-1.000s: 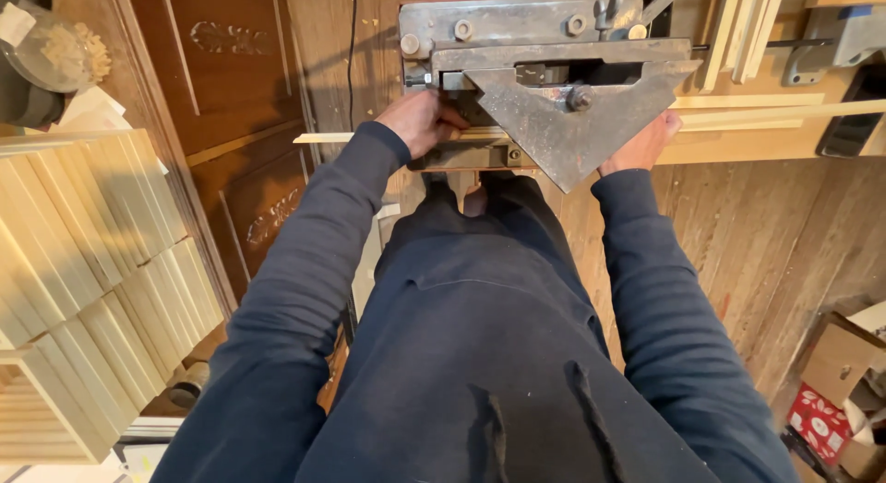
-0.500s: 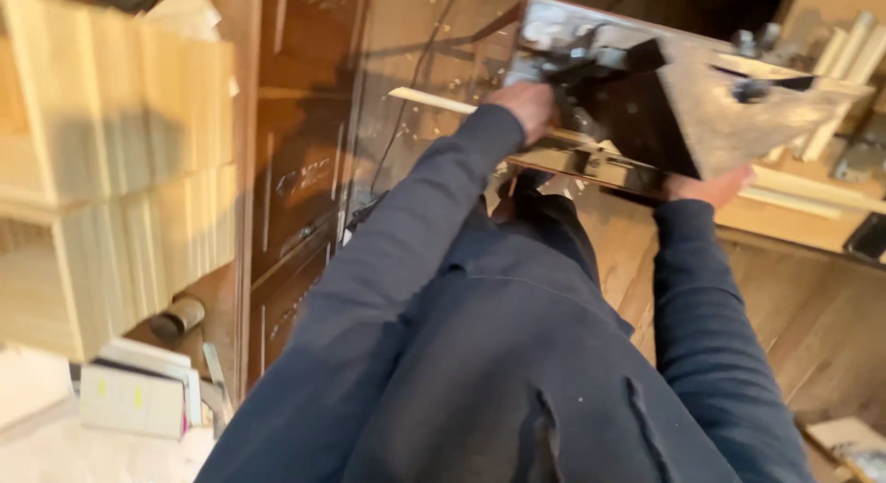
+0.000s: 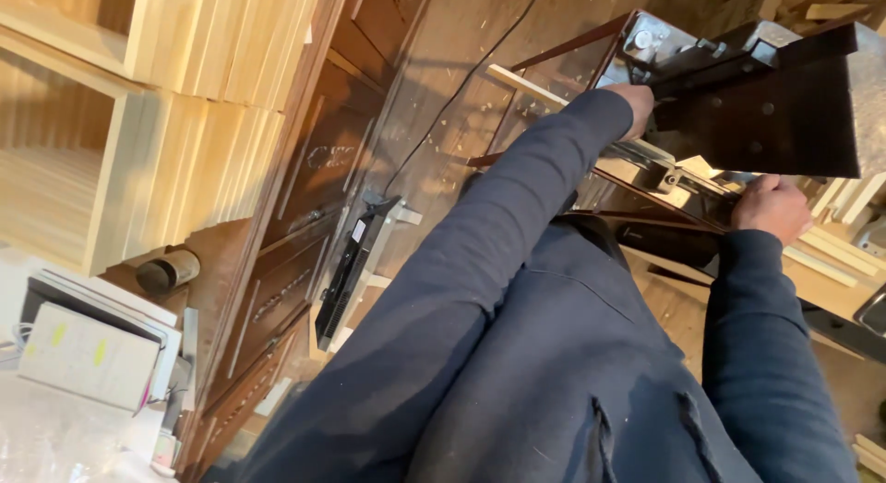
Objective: Cutting wood molding strips using a foot-operated mitre chopper machine.
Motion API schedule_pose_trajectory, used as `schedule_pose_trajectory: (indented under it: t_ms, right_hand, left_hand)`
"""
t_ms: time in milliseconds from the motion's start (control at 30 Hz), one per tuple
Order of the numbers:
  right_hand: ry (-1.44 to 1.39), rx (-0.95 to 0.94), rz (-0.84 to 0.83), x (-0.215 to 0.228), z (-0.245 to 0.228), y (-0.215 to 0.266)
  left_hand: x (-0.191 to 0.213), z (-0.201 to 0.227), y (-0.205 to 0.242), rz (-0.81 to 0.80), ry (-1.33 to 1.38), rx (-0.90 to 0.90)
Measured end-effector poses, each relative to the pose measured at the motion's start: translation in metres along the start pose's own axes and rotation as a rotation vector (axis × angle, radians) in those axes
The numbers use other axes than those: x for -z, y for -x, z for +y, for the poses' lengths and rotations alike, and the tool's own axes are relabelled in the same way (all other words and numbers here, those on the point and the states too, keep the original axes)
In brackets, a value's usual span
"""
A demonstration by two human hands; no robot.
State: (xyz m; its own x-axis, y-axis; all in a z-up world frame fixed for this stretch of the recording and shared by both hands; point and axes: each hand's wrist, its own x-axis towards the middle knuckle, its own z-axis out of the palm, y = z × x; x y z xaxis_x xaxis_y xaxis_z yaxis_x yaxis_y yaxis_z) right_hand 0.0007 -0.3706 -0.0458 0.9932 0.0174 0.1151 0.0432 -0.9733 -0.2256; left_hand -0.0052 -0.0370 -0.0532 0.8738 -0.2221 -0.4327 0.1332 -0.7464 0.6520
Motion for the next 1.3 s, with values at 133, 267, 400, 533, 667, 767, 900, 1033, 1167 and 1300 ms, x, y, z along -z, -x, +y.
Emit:
schedule_pose_trajectory:
  t_ms: [133, 267, 400, 533, 667, 767, 900, 1033, 1167, 1300]
  right_hand:
    - [0.011, -0.008, -0.001, -0.003, 0.003, -0.001]
    - [-0.002, -0.012, -0.022, -0.002, 0.002, -0.003]
    - [0.003, 0.0, -0.017, -0.003, 0.004, -0.003]
    - [0.007, 0.002, -0.016, -0.002, 0.001, -0.003]
    - [-0.006, -0.054, -0.045, 0.001, -0.003, -0.002]
    - [-0.042, -0.066, -0.048, 0.003, -0.004, -0.001]
    - [-0.005, -0.02, -0.009, -0.003, 0.003, -0.001]
    - [-0.026, -0.048, -0.007, -0.014, 0.02, -0.009]
    - [-0.025, -0.145, 0.069, -0.047, 0.068, -0.013]
    - [-0.011, -0.175, 0.071, -0.029, 0.031, -0.008]
  left_hand:
    - [0.006, 0.004, 0.012, 0.03, 0.018, 0.009]
    - [-0.002, -0.001, 0.001, 0.02, -0.009, -0.002]
    - [0.003, 0.003, 0.009, 0.044, 0.004, -0.005]
    - [-0.007, -0.003, -0.006, 0.074, -0.006, -0.029]
    - [-0.012, -0.006, -0.02, -0.021, -0.034, -0.006]
    - [-0.009, -0.005, -0.015, -0.004, -0.022, -0.007]
    - [-0.008, -0.015, -0.007, 0.014, 0.011, -0.013]
    - [-0.013, -0.018, -0.025, -0.04, 0.001, -0.082]
    - [-0.011, -0.021, -0.014, -0.107, 0.04, -0.145]
    - [0.014, -0.018, 0.009, -0.102, 0.078, -0.169]
